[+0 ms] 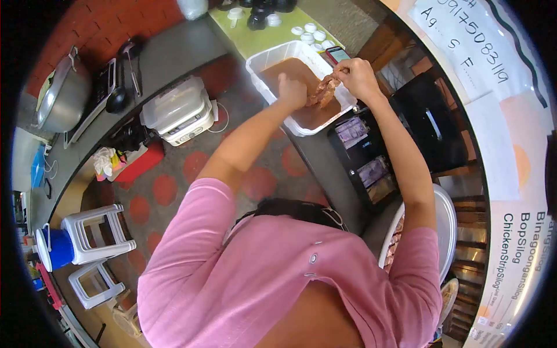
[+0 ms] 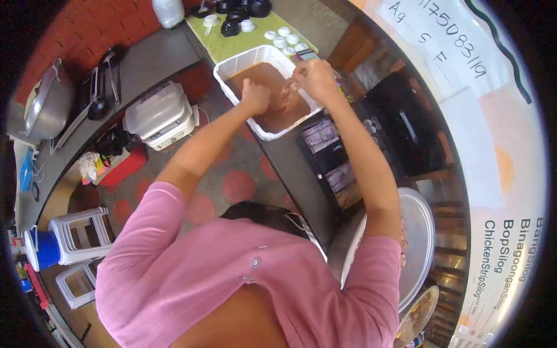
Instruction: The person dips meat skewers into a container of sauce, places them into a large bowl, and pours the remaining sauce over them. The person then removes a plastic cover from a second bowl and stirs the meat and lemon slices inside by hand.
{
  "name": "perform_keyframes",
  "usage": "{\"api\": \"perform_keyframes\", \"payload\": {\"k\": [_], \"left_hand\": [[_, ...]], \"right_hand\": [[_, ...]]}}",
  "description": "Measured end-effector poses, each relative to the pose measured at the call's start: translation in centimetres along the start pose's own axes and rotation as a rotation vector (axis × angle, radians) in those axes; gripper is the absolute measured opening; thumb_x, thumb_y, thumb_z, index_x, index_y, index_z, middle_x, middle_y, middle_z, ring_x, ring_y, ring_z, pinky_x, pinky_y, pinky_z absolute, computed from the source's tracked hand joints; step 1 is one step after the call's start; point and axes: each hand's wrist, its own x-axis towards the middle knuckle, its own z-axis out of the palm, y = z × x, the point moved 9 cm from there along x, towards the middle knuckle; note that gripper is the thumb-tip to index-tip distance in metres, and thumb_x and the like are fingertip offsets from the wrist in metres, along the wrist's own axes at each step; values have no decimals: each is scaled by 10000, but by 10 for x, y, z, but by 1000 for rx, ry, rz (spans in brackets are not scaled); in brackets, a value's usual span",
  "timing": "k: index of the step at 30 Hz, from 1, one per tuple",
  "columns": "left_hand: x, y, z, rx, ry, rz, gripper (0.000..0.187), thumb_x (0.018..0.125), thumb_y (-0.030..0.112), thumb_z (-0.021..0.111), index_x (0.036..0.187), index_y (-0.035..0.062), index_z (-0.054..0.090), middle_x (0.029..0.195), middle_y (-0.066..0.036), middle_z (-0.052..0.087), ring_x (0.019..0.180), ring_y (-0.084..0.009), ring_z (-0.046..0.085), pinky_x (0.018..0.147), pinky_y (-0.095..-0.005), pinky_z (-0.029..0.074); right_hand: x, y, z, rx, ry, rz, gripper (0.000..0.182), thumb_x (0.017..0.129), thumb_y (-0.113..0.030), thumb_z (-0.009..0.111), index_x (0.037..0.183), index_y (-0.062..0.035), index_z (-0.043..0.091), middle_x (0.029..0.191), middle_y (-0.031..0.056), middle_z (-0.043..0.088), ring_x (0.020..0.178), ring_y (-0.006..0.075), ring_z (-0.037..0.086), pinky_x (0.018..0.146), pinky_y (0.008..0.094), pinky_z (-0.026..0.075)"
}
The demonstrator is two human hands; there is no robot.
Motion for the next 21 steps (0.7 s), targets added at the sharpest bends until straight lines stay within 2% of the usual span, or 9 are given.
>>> {"api": "perform_keyframes", "payload": {"k": [2, 4, 11, 13, 14, 16, 18, 19, 21], "left_hand": [[-2, -9, -26, -11, 53, -13, 186, 792, 203, 567, 914, 142, 693, 955, -70, 668, 951, -223, 615, 850, -462, 293], [-7, -17, -66, 24, 363, -13, 217, 801, 173, 516, 923, 152, 694, 900, -52, 669, 880, -226, 617, 854, -447, 299], [-40, -17, -117, 174, 467, 66, 200, 815, 166, 502, 918, 151, 673, 886, -59, 663, 873, -226, 616, 889, -440, 302], [-44, -13, -107, 177, 354, 115, 193, 807, 152, 529, 960, 120, 642, 934, -83, 657, 1006, -256, 571, 959, -492, 293], [-48, -11, -108, 183, 358, 119, 193, 807, 152, 529, 960, 120, 642, 934, -83, 657, 1006, -256, 571, 959, -492, 293], [-52, -10, -106, 190, 331, 98, 182, 817, 155, 516, 944, 121, 642, 928, -80, 656, 1014, -255, 565, 942, -500, 296], [-58, -10, -107, 209, 463, 123, 172, 819, 165, 507, 909, 119, 646, 907, -92, 656, 963, -259, 591, 926, -481, 327], [-54, -16, -104, 108, 429, 74, 169, 817, 168, 501, 871, 101, 646, 879, -112, 653, 868, -271, 619, 858, -460, 384], [-58, -8, -102, 161, 414, 184, 175, 803, 174, 507, 809, 62, 642, 824, -168, 640, 764, -302, 621, 744, -467, 424]], "right_hand": [[-4, -4, -12, -29, 65, -11, 115, 679, -133, 649, 735, -43, 694, 707, 162, 646, 667, 290, 642, 658, 376, 502], [-8, -14, -20, -23, 88, -17, 105, 679, -125, 646, 729, -44, 691, 712, 165, 643, 664, 297, 638, 665, 381, 501], [-39, -49, -44, -100, 256, -188, 104, 685, -127, 637, 733, -50, 687, 708, 181, 632, 671, 331, 620, 693, 406, 490], [-47, -47, -35, -85, 189, -174, 108, 705, -125, 644, 755, -37, 682, 696, 183, 623, 652, 323, 608, 655, 399, 484], [-50, -44, -27, -71, 122, -162, 115, 726, -123, 652, 777, -24, 678, 684, 185, 615, 633, 316, 595, 617, 391, 477], [-59, -41, -25, -71, 168, -142, 104, 730, -125, 645, 760, -31, 677, 675, 185, 610, 632, 316, 592, 610, 387, 477], [-72, -45, -29, -49, 250, -235, 123, 723, -154, 653, 736, -34, 676, 678, 184, 615, 633, 307, 609, 604, 378, 481], [-74, -45, -21, -85, 174, -221, 142, 724, -175, 653, 720, -35, 672, 673, 174, 619, 618, 291, 611, 599, 374, 483], [-77, -30, -2, -111, 50, -90, 197, 724, -237, 646, 685, -45, 668, 659, 140, 631, 580, 245, 604, 572, 360, 490]]}}
